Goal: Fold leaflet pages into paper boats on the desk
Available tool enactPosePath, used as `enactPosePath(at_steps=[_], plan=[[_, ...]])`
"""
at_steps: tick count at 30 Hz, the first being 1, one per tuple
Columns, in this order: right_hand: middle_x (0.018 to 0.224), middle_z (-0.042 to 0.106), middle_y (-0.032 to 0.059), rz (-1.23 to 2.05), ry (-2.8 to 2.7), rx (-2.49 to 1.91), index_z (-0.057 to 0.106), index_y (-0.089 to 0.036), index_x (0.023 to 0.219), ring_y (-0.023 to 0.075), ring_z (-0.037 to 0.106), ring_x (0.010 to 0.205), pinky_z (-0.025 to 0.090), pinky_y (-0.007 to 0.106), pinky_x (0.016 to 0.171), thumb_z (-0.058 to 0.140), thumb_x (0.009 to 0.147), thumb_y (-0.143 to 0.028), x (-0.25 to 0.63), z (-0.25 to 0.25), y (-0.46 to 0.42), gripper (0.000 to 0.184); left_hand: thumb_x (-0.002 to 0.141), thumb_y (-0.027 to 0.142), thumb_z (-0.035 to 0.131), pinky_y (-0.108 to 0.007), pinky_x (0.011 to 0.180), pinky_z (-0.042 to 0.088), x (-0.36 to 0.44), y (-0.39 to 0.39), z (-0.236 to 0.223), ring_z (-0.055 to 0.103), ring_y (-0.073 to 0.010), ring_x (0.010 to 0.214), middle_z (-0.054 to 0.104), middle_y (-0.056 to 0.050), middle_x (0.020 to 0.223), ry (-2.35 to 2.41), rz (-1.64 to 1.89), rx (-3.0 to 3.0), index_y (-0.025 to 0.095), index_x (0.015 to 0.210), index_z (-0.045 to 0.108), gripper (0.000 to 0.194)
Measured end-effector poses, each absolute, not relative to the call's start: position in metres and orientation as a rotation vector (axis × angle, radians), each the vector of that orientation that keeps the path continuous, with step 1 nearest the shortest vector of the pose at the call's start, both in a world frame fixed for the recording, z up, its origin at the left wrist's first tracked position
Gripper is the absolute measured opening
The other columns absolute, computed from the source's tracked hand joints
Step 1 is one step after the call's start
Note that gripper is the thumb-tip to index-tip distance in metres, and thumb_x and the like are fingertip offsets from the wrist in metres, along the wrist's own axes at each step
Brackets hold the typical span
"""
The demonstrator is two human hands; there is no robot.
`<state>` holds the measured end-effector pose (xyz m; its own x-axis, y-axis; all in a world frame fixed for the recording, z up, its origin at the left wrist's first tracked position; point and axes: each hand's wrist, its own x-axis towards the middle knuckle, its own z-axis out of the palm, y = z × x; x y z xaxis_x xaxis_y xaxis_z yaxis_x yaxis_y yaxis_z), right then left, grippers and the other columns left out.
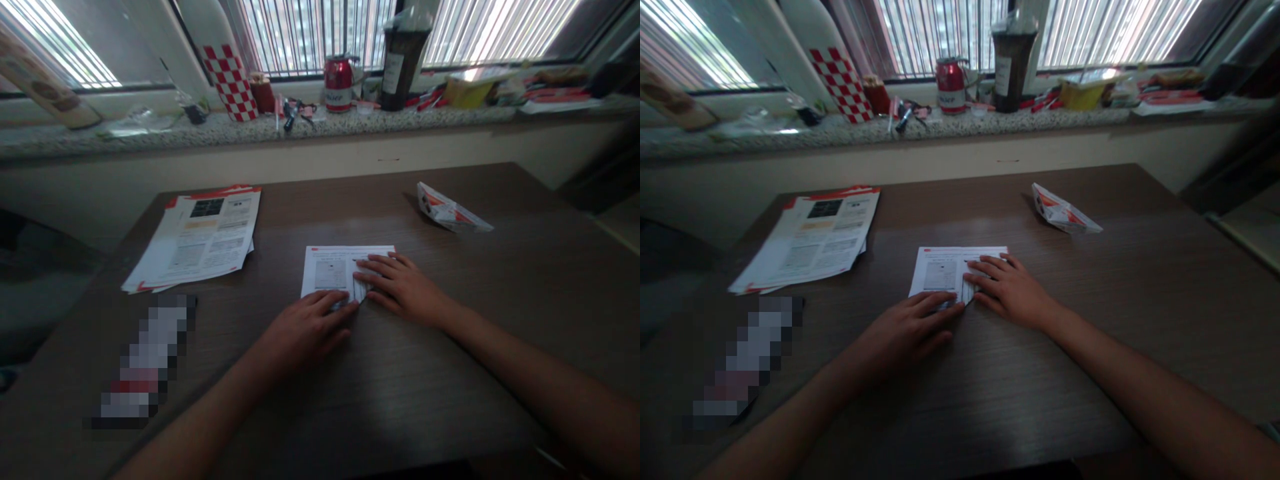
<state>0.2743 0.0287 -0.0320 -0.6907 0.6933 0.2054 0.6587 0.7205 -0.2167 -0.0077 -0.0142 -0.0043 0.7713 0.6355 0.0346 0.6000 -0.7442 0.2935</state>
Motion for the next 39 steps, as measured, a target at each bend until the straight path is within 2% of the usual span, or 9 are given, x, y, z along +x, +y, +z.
enactPosePath(at_steps=[8, 18, 39], plan=[[0.162, 0.05, 0.0036, 0.171, -2.659, -1.083, 0.05, -0.034, 0.153, 0.0309, 0.045, 0.148, 0.033, 0.064, 0.12, 0.053, 0.107, -0.038, 0.2744, -0.0319, 0.0276, 0.047, 0.105, 0.033, 0.059, -0.049, 0.111, 0.051, -0.0065, -0.014, -0.0037, 0.054, -0.0319, 0.138, 0.057, -0.012, 0.15, 0.953, 0.156, 2.719, 0.023, 0.15, 0.054, 0.046], [0.161, 0.05, 0.0033, 0.149, -2.667, -1.082, 0.049, -0.035, 0.154, 0.0307, 0.046, 0.148, 0.033, 0.063, 0.121, 0.054, 0.106, -0.039, 0.2738, -0.0318, 0.0286, 0.048, 0.107, 0.032, 0.054, -0.049, 0.111, 0.051, -0.0044, -0.0139, -0.0064, 0.058, -0.03, 0.135, 0.062, -0.011, 0.146, 0.937, 0.253, 2.721, 0.022, 0.147, 0.055, 0.042], [0.163, 0.048, 0.0036, 0.124, -2.687, -1.084, 0.05, -0.033, 0.154, 0.0308, 0.046, 0.148, 0.033, 0.063, 0.12, 0.052, 0.107, -0.04, 0.2739, -0.0327, 0.0289, 0.048, 0.106, 0.033, 0.058, -0.047, 0.112, 0.05, -0.004, -0.015, -0.0061, 0.055, -0.0313, 0.136, 0.061, -0.012, 0.146, 0.936, 0.184, 2.789, 0.017, 0.15, 0.053, 0.047]])
